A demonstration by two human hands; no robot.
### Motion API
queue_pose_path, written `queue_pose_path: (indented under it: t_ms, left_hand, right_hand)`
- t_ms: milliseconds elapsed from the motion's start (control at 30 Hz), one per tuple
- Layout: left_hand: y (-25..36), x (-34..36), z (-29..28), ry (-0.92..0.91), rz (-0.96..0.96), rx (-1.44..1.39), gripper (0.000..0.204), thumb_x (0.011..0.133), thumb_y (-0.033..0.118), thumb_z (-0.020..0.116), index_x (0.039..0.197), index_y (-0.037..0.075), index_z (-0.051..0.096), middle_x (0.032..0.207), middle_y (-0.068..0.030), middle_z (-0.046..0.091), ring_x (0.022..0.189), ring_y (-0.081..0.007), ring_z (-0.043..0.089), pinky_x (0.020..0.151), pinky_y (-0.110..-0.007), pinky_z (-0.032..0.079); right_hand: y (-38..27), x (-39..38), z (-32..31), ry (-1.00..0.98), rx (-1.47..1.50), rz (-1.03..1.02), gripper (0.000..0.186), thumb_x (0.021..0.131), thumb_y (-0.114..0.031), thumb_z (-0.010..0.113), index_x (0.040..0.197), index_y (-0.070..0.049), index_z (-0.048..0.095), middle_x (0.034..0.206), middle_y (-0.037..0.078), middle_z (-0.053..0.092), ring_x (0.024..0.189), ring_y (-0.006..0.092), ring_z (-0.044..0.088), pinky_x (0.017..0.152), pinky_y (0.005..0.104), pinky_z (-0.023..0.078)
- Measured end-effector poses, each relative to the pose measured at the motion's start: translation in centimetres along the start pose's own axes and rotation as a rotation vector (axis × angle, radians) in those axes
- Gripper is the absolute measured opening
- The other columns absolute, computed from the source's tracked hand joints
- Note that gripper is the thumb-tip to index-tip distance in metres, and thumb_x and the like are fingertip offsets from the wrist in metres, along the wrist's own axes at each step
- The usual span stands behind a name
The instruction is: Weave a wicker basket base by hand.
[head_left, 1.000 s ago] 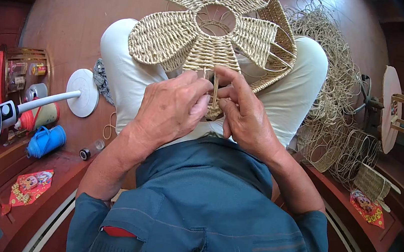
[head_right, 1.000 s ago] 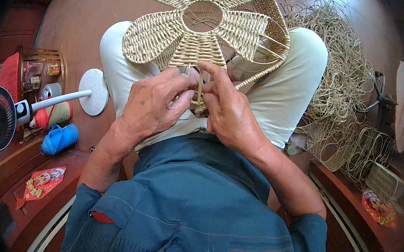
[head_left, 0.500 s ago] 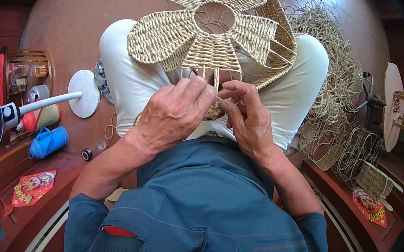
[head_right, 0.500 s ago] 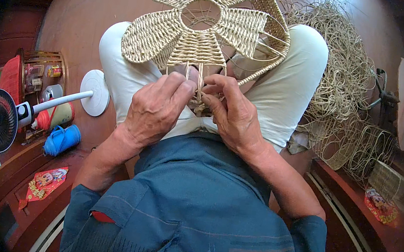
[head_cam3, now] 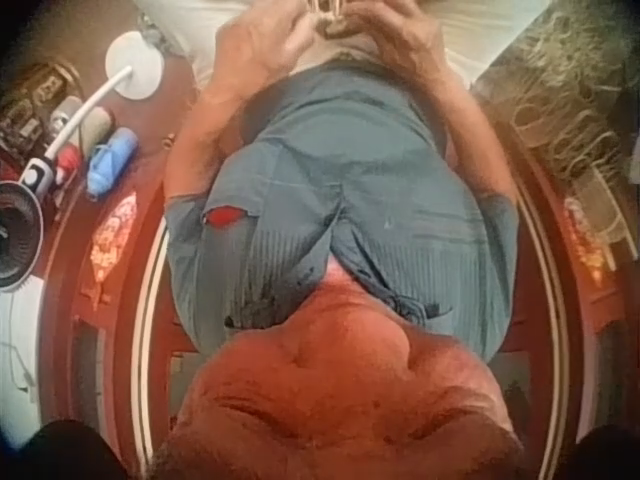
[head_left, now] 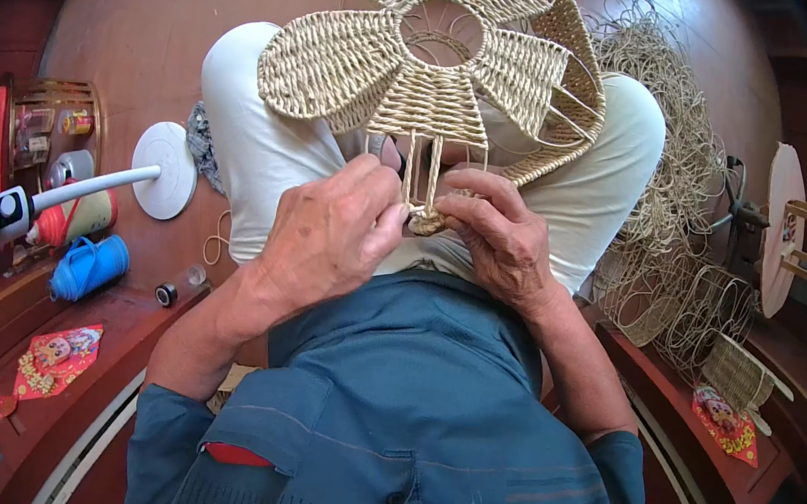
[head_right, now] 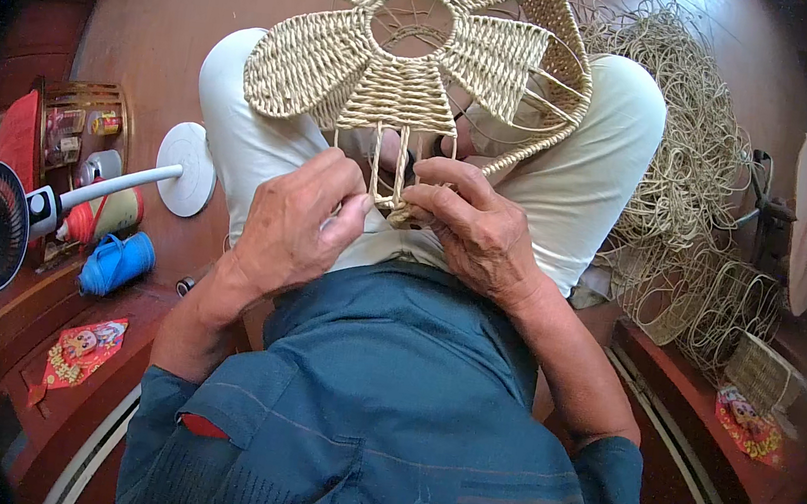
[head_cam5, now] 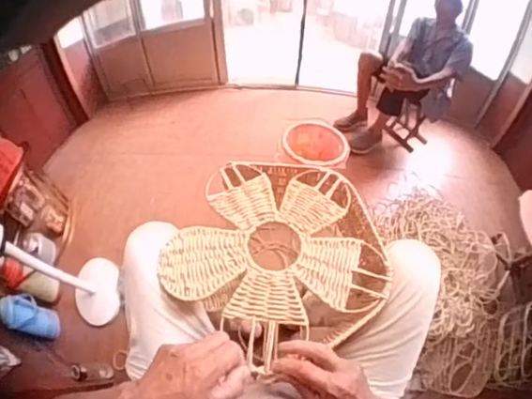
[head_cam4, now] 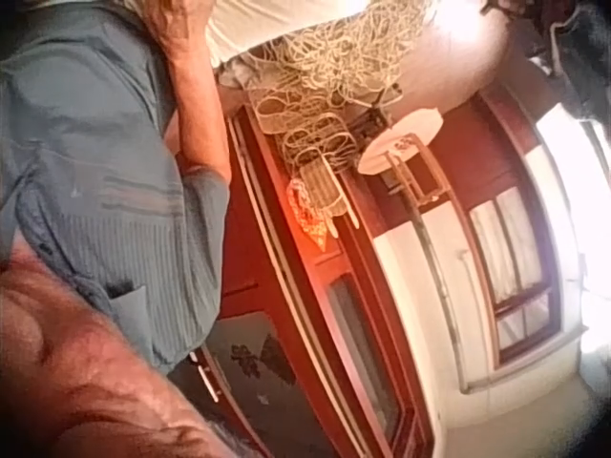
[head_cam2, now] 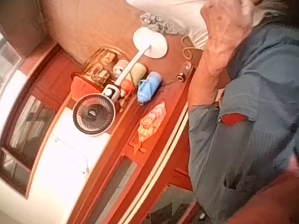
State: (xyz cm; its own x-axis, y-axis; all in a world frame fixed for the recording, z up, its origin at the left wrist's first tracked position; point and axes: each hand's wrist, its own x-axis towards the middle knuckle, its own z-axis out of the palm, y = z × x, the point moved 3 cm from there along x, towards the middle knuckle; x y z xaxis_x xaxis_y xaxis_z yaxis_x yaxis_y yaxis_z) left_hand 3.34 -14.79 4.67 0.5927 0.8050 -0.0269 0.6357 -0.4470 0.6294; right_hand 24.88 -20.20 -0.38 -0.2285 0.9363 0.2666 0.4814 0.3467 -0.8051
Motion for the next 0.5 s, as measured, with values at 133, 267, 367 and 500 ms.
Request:
queue_pose_path:
  t_ms: [133,267,367,500]
  left_hand:
    - [-0.8,0.1,-0.2,0.001,-0.067,-0.084,0.019,0.099,0.016,0.074,0.093,0.002,0.063,0.085,-0.0134,0.06,0.074,-0.034,0.063,0.068,-0.045,0.051]
    - [-0.9,0.1,-0.4,0.026,-0.07,-0.125,0.02,0.1,0.016,0.075,0.093,0.001,0.064,0.084,-0.0131,0.06,0.072,-0.0308,0.061,0.068,-0.043,0.05]
    - [-0.9,0.1,-0.6,-0.002,-0.109,-0.151,0.02,0.101,0.016,0.075,0.094,0.0,0.065,0.084,-0.0134,0.059,0.073,-0.0304,0.06,0.07,-0.043,0.05]
    - [-1.4,-0.1,-0.5,-0.002,-0.112,-0.211,0.018,0.101,0.014,0.074,0.097,-0.001,0.066,0.085,-0.0137,0.059,0.076,-0.0301,0.061,0.072,-0.042,0.05]
  right_hand:
    - [-0.7,0.2,0.0,0.019,-0.103,0.001,0.02,0.093,-0.005,0.083,0.113,-0.007,0.079,0.118,0.012,0.074,0.106,0.0295,0.074,0.086,0.0396,0.061]
    - [-2.7,1.1,0.0,0.16,-0.197,-0.056,0.02,0.091,-0.012,0.084,0.111,-0.012,0.079,0.104,0.004,0.072,0.086,0.0243,0.073,0.077,0.0379,0.06]
    - [-3.7,2.5,0.6,0.069,-0.218,-0.046,0.015,0.091,-0.016,0.084,0.104,-0.012,0.079,0.096,0.004,0.069,0.08,0.0243,0.07,0.071,0.0378,0.057]
    - [-3.9,2.8,0.6,0.037,-0.228,0.068,0.01,0.093,-0.018,0.082,0.098,-0.011,0.077,0.091,0.006,0.066,0.079,0.026,0.07,0.07,0.0399,0.056]
